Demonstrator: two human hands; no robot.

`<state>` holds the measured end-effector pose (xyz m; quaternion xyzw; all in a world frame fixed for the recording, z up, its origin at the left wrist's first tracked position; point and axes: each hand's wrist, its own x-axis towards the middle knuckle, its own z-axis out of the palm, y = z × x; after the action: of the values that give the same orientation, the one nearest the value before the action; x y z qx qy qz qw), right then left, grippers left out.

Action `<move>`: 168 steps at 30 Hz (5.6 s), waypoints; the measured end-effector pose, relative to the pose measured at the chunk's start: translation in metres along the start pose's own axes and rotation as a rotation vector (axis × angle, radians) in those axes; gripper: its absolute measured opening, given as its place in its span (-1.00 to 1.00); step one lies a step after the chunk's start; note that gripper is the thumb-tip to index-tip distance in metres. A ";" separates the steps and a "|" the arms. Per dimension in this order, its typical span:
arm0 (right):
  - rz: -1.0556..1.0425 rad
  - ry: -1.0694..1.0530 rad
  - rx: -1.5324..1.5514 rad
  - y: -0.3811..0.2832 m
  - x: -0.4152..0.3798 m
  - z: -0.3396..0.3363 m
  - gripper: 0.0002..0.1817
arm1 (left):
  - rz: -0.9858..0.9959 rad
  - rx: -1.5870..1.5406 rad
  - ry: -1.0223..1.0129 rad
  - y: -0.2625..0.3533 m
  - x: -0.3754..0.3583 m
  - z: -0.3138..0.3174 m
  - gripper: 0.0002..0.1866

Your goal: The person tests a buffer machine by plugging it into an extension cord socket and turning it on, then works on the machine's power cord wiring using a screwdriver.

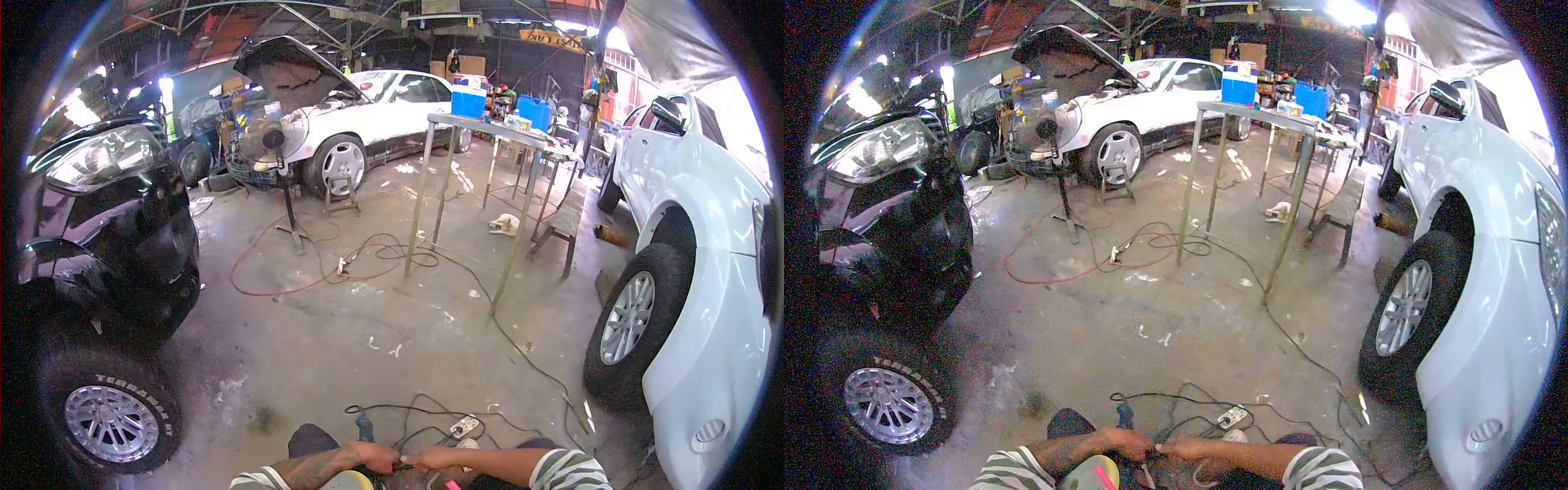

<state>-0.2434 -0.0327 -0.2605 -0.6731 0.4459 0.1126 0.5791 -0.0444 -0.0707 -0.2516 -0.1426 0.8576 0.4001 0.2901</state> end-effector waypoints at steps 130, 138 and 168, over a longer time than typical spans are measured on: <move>-1.169 0.043 0.210 -0.069 -0.104 -0.043 -0.75 | 0.622 -1.814 0.596 0.017 -0.043 -0.008 -0.18; -1.146 0.244 0.418 -0.067 -0.114 -0.062 -0.84 | 0.719 -1.873 0.540 0.007 -0.044 -0.003 -0.20; -0.048 0.304 -0.366 0.012 -0.046 -0.056 -0.50 | 0.760 -1.834 0.425 0.033 -0.040 -0.018 -0.47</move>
<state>-0.2993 -0.0597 -0.2211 -0.7865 0.4839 0.0751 0.3763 -0.0356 -0.0625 -0.1981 -0.0964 0.2423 0.9361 -0.2361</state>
